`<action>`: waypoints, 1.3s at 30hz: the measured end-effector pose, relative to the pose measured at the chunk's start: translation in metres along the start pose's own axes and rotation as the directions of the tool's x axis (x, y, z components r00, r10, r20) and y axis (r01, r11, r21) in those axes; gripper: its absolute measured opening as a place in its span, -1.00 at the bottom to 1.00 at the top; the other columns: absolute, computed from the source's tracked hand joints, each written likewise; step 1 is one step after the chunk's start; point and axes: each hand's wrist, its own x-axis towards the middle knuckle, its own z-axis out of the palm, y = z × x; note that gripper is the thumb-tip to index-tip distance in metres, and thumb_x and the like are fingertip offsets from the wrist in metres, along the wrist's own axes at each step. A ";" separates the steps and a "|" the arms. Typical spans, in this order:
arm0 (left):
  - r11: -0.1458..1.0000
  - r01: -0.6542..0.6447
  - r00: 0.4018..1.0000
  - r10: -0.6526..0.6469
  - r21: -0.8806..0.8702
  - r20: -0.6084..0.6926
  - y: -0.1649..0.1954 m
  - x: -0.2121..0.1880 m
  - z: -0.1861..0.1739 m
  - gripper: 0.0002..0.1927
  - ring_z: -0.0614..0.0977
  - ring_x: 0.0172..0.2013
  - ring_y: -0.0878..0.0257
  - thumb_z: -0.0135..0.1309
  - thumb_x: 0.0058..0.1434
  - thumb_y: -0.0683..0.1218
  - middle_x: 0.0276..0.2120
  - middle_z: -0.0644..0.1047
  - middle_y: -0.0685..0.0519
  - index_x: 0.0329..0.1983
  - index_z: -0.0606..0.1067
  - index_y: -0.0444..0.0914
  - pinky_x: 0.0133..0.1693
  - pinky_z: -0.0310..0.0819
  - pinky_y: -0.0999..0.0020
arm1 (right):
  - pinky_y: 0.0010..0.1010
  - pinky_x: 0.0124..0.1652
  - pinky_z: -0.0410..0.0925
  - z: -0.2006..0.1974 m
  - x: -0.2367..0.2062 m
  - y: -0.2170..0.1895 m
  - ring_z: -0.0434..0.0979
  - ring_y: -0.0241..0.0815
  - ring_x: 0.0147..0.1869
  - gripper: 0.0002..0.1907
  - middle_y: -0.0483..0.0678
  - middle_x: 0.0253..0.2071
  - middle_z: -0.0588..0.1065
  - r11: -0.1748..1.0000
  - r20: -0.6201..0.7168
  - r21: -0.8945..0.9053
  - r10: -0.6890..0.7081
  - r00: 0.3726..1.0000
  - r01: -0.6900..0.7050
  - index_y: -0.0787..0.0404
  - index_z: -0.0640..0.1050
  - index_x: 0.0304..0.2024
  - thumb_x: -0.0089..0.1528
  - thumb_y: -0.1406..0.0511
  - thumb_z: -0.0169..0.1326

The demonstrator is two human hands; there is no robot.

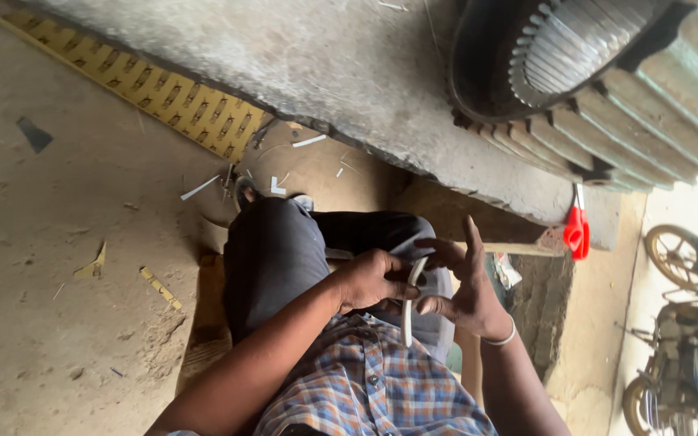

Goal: The person cuts white insulation strips into smaller pieces using red-handled scissors. They repeatedly pick up strips, cut them, and place the pieces on the workbench near a motor housing. The person also handles curved brown insulation pieces and a metal motor housing.

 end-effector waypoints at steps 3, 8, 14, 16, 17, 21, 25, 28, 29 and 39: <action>0.997 -0.060 0.997 0.057 0.052 0.041 -0.005 0.005 0.008 -0.63 0.70 -0.30 0.34 0.30 0.14 -0.12 -0.24 0.68 0.02 0.01 0.61 -0.34 -0.22 0.71 0.39 | -0.26 0.12 0.45 -0.008 -0.016 0.000 0.62 -0.09 0.12 0.03 0.10 0.12 0.58 0.963 0.097 -0.227 0.169 0.981 -0.143 0.29 0.37 0.36 -0.07 0.04 0.45; 0.990 -0.034 0.999 0.028 0.138 0.040 -0.006 0.008 0.011 -0.63 0.69 -0.32 0.30 0.34 0.15 -0.11 -0.26 0.68 -0.04 -0.01 0.61 -0.38 -0.22 0.68 0.37 | -0.26 0.13 0.40 -0.007 -0.030 0.000 0.58 -0.10 0.09 0.00 0.15 0.25 0.47 0.981 -0.023 0.061 0.188 0.982 -0.186 0.25 0.13 0.39 0.10 0.05 0.39; 0.996 0.029 0.999 -0.032 0.084 0.030 0.002 0.001 0.010 -0.62 0.70 -0.33 0.33 0.32 0.11 -0.08 -0.28 0.67 0.00 -0.05 0.60 -0.36 -0.24 0.72 0.37 | -0.26 0.14 0.41 -0.005 -0.029 -0.001 0.60 -0.12 0.10 0.07 0.14 0.22 0.48 0.978 -0.014 0.086 0.193 0.981 -0.192 0.25 0.06 0.47 0.11 0.10 0.39; 0.992 0.017 0.999 -0.021 0.122 0.035 0.003 -0.001 0.010 -0.63 0.70 -0.34 0.33 0.32 0.11 -0.07 -0.29 0.68 0.00 -0.07 0.61 -0.37 -0.24 0.70 0.38 | -0.27 0.13 0.43 -0.004 -0.028 -0.001 0.62 -0.13 0.09 0.08 0.12 0.21 0.50 0.980 0.004 0.035 0.194 0.981 -0.194 0.22 0.07 0.48 0.09 0.13 0.39; 0.990 0.002 0.999 -0.008 0.143 0.039 0.003 -0.001 0.009 -0.63 0.70 -0.34 0.33 0.33 0.11 -0.07 -0.30 0.68 -0.01 -0.08 0.62 -0.38 -0.23 0.69 0.38 | -0.25 0.14 0.46 -0.004 -0.028 -0.001 0.66 -0.11 0.10 0.00 0.10 0.15 0.58 0.971 0.069 -0.103 0.222 0.973 -0.215 0.22 0.23 0.44 0.05 0.16 0.41; 0.982 -0.017 1.000 0.013 0.186 0.023 -0.001 0.001 0.008 -0.64 0.69 -0.33 0.33 0.35 0.11 -0.05 -0.30 0.69 -0.01 -0.10 0.63 -0.37 -0.21 0.66 0.39 | -0.28 0.11 0.39 -0.002 -0.027 -0.002 0.55 -0.14 0.09 0.15 0.10 0.27 0.42 0.969 -0.066 0.077 0.239 0.969 -0.234 0.31 -0.01 0.48 0.06 0.14 0.40; 0.942 -0.114 0.993 0.114 0.315 0.019 -0.002 0.004 0.007 -0.65 0.69 -0.29 0.33 0.38 0.11 -0.04 -0.27 0.71 0.02 -0.08 0.66 -0.29 -0.16 0.59 0.43 | -0.26 0.14 0.48 -0.003 -0.027 -0.002 0.63 -0.12 0.13 -0.11 0.05 0.24 0.52 0.952 0.043 -0.014 0.305 0.951 -0.305 0.29 0.30 0.42 0.11 0.22 0.37; 0.914 -0.239 0.953 0.286 0.328 -0.101 0.003 0.002 0.008 -0.70 0.68 -0.27 0.34 0.33 0.18 -0.05 -0.25 0.71 0.02 -0.05 0.65 -0.25 -0.16 0.58 0.43 | -0.29 0.11 0.41 0.001 -0.026 0.001 0.53 -0.16 0.13 -0.10 0.04 0.32 0.37 0.926 -0.132 0.209 0.346 0.929 -0.316 0.30 0.18 0.40 0.12 0.23 0.33; 0.894 -0.276 0.918 0.355 0.354 -0.179 0.006 0.001 0.009 -0.72 0.69 -0.28 0.34 0.31 0.20 -0.07 -0.26 0.71 0.02 -0.07 0.64 -0.26 -0.17 0.59 0.42 | -0.28 0.15 0.40 0.003 -0.024 0.004 0.52 -0.15 0.18 -0.19 0.06 0.29 0.41 0.925 -0.136 0.216 0.346 0.928 -0.313 0.34 0.26 0.38 0.16 0.26 0.31; 0.789 -0.471 0.682 0.610 0.395 -0.404 0.015 -0.006 0.006 -0.73 0.70 -0.16 0.30 0.27 0.24 -0.19 -0.17 0.69 -0.02 -0.01 0.59 -0.36 -0.11 0.61 0.42 | -0.37 0.25 0.37 0.036 0.004 0.046 0.50 -0.19 0.28 -0.45 0.03 0.20 0.51 0.914 -0.130 0.337 0.283 0.950 -0.226 0.41 0.42 0.26 0.24 0.39 0.23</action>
